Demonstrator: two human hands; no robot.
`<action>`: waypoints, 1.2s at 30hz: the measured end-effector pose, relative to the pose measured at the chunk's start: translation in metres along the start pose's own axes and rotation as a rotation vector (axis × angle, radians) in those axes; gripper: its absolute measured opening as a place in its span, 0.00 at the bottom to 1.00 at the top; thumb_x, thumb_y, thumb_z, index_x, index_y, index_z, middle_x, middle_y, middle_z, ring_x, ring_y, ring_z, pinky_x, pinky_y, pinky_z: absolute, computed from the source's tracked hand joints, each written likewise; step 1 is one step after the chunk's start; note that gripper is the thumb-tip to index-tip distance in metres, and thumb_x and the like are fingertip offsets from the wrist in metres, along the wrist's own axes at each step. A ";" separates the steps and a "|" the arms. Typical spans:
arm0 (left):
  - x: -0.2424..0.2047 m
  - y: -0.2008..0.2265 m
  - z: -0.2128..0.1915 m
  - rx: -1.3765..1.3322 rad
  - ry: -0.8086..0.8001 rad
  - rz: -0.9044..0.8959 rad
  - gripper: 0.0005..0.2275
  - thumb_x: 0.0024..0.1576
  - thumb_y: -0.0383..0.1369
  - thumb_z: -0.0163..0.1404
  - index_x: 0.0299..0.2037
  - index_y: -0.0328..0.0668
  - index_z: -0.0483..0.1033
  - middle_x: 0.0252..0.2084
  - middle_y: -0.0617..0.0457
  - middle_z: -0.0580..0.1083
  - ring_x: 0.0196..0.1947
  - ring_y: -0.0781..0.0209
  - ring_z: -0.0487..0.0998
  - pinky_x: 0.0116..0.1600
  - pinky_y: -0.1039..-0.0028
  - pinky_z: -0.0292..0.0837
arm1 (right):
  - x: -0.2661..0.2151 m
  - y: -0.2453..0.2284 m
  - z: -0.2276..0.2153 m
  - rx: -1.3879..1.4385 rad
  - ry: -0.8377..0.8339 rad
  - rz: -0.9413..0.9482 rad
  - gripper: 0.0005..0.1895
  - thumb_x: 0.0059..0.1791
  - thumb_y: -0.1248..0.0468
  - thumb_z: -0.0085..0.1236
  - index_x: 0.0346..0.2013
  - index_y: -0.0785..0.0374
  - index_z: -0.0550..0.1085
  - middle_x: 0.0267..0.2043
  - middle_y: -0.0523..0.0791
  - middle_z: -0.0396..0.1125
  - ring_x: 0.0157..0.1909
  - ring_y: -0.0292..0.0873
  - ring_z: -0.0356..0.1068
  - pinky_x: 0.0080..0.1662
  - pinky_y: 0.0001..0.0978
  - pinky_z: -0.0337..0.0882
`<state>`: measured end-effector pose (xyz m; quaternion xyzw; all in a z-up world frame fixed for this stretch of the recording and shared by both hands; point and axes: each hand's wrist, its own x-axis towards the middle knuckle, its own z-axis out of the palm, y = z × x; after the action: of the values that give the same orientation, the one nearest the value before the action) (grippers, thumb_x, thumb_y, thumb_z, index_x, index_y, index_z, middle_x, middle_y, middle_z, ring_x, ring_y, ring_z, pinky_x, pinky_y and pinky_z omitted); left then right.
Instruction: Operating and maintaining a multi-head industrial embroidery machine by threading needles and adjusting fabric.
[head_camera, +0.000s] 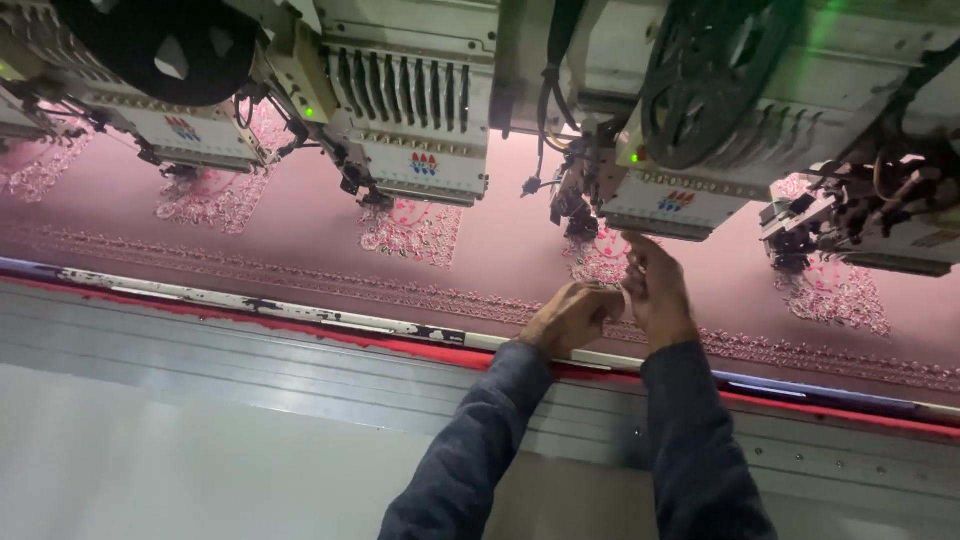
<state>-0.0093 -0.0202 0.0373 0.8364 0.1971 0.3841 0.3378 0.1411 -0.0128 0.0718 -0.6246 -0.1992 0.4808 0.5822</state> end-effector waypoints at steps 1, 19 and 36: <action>0.000 -0.005 0.001 0.012 0.036 -0.018 0.03 0.48 0.25 0.47 0.28 0.44 0.74 0.26 0.47 0.76 0.36 0.42 0.80 0.42 0.57 0.76 | 0.018 0.005 -0.005 0.009 0.006 -0.016 0.11 0.50 0.62 0.50 0.45 0.59 0.75 0.21 0.34 0.50 0.19 0.25 0.48 0.21 0.14 0.47; 0.016 -0.020 0.076 0.054 0.052 -0.469 0.08 0.51 0.32 0.46 0.37 0.57 0.76 0.35 0.52 0.79 0.43 0.47 0.82 0.50 0.55 0.76 | 0.043 0.034 -0.049 -0.046 0.247 -0.217 0.11 0.43 0.65 0.55 0.37 0.57 0.81 0.26 0.44 0.58 0.16 0.33 0.55 0.19 0.23 0.58; 0.142 0.089 0.250 0.092 0.014 -0.688 0.10 0.60 0.36 0.44 0.47 0.53 0.77 0.36 0.41 0.81 0.45 0.37 0.83 0.52 0.47 0.77 | 0.034 -0.014 -0.352 -0.893 0.407 -0.157 0.14 0.46 0.50 0.55 0.43 0.40 0.83 0.41 0.45 0.78 0.50 0.56 0.76 0.54 0.48 0.73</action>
<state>0.2799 -0.1016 0.0542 0.7327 0.4871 0.2439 0.4080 0.4541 -0.1707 0.0223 -0.8775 -0.3143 0.1715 0.3191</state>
